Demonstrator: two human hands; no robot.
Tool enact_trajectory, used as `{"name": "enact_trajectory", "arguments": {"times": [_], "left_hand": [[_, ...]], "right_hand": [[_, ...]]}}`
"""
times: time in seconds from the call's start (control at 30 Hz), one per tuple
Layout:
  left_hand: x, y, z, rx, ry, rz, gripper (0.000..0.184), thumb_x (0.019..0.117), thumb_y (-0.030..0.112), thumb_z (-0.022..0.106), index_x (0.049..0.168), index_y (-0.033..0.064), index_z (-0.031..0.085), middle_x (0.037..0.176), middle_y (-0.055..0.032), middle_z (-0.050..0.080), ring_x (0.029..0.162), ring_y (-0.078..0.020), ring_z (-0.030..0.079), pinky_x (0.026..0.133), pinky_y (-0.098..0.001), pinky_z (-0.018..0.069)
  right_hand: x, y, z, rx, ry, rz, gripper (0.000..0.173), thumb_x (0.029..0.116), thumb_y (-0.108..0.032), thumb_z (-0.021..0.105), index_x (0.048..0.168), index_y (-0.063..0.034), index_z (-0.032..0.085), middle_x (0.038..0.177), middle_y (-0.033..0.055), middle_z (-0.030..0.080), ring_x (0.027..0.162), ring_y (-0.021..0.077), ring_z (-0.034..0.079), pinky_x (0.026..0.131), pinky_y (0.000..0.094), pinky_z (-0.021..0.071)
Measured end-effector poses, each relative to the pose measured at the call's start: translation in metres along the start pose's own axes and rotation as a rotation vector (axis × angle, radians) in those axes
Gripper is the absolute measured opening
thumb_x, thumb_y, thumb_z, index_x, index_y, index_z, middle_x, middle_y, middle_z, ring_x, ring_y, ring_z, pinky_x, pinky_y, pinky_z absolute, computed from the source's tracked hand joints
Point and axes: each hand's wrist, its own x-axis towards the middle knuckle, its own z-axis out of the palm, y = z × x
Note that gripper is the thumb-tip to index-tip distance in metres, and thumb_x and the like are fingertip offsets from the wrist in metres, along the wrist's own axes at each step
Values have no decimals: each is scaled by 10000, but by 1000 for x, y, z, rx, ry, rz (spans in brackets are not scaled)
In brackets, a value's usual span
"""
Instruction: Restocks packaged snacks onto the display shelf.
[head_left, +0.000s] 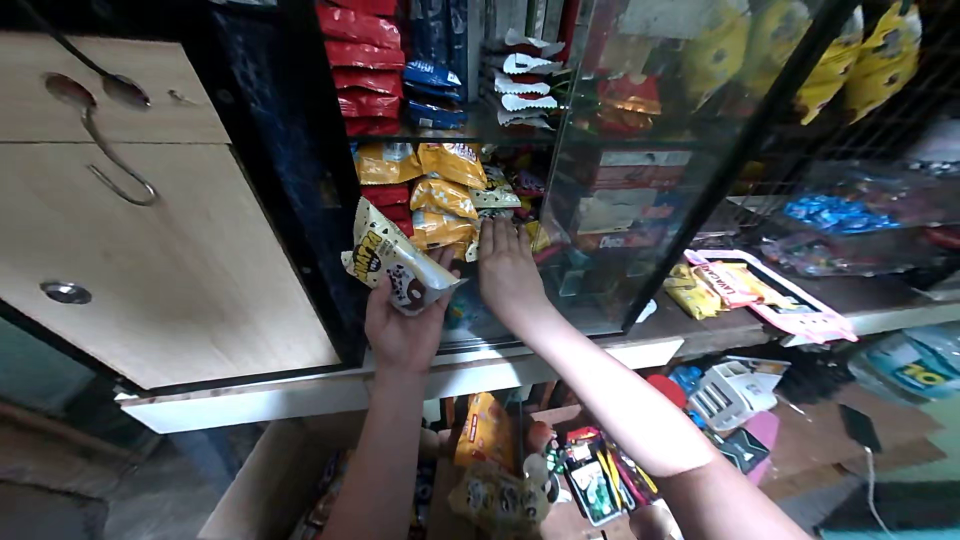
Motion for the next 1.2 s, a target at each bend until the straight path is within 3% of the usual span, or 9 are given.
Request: {"name": "enact_trajectory", "arguments": {"times": [0.1,0.2,0.37,0.6,0.7,0.83,1.0,1.13,1.2], "left_hand": [[-13,-1,12,133,114,-27,347,1053,322,302,1249,157,536,1258,-82,674,1151,-250,671,905,-421,582],[-29,-3,24,283,163,-15,294,1047,214,298,1106,146,577,982,-10,716,917,-135,717,802,-327,616],[-37,-15,48,567,167,-43,278,1066,68,323,1016,82,596,814,46,699,760,-32,691,734,-218,598],[-28,12,64,1326,-262,12,433,1082,296,350,1139,-6,656,994,-13,684,939,-55,663,885,-299,561],[-16,29,83,1788,-322,436,352,1051,270,522,1190,6,708,1056,-137,722,936,-223,707,816,-428,586],[30,37,108,2111,-670,835,318,1017,81,515,1265,-55,658,1325,-235,637,1284,-414,578,1085,-534,447],[75,36,132,2394,-1170,849,280,961,-60,539,1215,-108,647,1329,-234,626,1280,-427,564,1052,-561,440],[67,28,143,2695,-1089,657,231,925,-136,521,1115,-130,653,1348,-248,605,1222,-432,591,910,-542,495],[68,25,144,2843,-949,500,298,952,-132,487,1224,-136,608,1394,-259,555,1268,-440,541,892,-549,485]], "right_hand": [[-15,-2,-23,141,12,5,680,942,-58,645,1510,150,336,1572,344,344,1494,445,325,1225,538,250],[-51,1,-37,223,246,-148,726,832,-67,721,1469,125,430,1506,339,441,1391,455,475,1125,578,390],[-82,10,-33,109,447,-467,435,937,-99,592,1334,-272,628,1414,91,616,1348,333,535,1082,529,413],[-63,38,-39,89,570,-436,313,957,-25,592,1260,19,655,1276,199,684,1242,305,640,1055,367,496],[-54,45,-45,86,654,-402,302,929,-35,627,1209,76,655,1202,246,696,1174,338,674,1015,367,529],[-41,44,-62,15,696,-338,363,883,-114,656,1179,95,643,1108,232,721,983,336,721,857,412,567],[-26,25,-78,4,606,-122,470,884,-139,692,1248,144,596,932,241,705,790,364,723,633,425,581],[-16,8,-82,-12,540,7,432,909,-145,686,1212,153,608,902,238,696,775,367,722,598,432,572],[-7,0,-82,-46,493,45,412,906,-114,678,1213,154,618,929,241,702,804,362,727,599,425,570]]}}
